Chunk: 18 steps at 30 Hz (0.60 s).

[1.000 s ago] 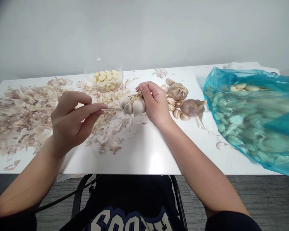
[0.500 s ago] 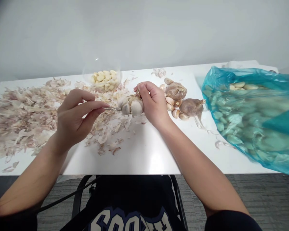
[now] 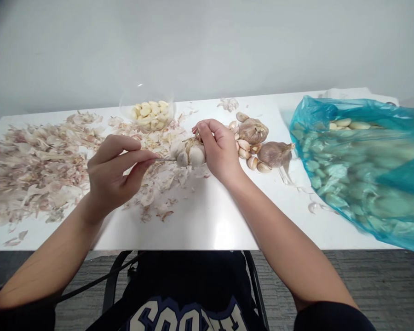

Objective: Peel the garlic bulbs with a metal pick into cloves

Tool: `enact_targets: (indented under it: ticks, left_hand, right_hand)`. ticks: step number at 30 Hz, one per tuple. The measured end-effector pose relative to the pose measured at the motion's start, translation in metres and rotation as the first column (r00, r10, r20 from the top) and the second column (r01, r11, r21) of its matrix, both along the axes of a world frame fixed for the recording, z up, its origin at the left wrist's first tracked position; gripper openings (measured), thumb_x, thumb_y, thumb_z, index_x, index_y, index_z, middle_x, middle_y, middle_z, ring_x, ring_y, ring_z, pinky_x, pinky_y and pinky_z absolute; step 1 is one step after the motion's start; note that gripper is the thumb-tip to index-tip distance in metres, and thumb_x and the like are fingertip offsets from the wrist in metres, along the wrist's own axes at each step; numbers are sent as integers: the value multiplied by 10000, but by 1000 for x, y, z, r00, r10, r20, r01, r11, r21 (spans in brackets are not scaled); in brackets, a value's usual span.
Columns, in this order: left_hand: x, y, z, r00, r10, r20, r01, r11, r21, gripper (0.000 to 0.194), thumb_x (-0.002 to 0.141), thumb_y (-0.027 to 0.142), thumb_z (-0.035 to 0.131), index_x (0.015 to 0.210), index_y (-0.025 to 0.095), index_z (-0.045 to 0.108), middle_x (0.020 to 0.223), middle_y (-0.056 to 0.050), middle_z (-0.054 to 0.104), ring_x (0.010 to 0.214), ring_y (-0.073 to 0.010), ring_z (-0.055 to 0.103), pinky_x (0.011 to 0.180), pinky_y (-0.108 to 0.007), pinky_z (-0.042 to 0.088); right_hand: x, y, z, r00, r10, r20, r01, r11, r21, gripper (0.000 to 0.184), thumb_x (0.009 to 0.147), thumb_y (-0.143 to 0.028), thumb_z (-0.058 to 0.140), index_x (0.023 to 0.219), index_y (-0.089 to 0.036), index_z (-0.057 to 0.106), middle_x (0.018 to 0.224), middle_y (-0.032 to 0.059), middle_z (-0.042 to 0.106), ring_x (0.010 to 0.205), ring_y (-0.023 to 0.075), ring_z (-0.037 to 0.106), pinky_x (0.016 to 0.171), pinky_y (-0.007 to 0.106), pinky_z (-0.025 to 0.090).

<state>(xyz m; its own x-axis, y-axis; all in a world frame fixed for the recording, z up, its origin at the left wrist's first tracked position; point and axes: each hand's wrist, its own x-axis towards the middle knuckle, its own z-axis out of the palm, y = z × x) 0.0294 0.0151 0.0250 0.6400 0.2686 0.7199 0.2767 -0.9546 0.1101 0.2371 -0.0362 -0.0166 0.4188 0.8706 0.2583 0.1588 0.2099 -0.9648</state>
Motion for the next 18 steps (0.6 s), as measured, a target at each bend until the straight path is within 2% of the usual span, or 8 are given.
enact_targets:
  ticks: [5, 11, 18]
  left_hand:
    - [0, -4, -5, 997, -44, 58, 42, 998, 39, 83, 884, 136, 619, 841, 203, 643, 777, -9, 584, 698, -125, 558, 638, -298, 442]
    - [-5, -10, -15, 999, -24, -28, 23, 999, -23, 85, 892, 149, 624, 831, 208, 635, 784, -7, 609, 704, -122, 580, 668, -313, 444]
    - [-9, -4, -2, 999, 34, 34, -35, 999, 40, 79, 888, 185, 626, 935, 230, 671, 797, -18, 574, 702, -124, 550, 605, -278, 461]
  right_hand:
    - [0, 1, 0, 1000, -11, -6, 11, 1000, -3, 398, 897, -560, 553, 789, -186, 636, 656, -29, 500, 636, 84, 441, 633, 254, 367]
    - [7, 4, -4, 999, -49, -14, 50, 998, 41, 437, 881, -611, 542, 816, -189, 637, 723, -12, 551, 693, 94, 490, 668, 259, 397]
    - [4, -1, 3, 996, -59, 74, 56, 997, 52, 380, 918, -545, 524, 823, -193, 633, 745, -13, 571, 732, 94, 538, 742, 279, 435]
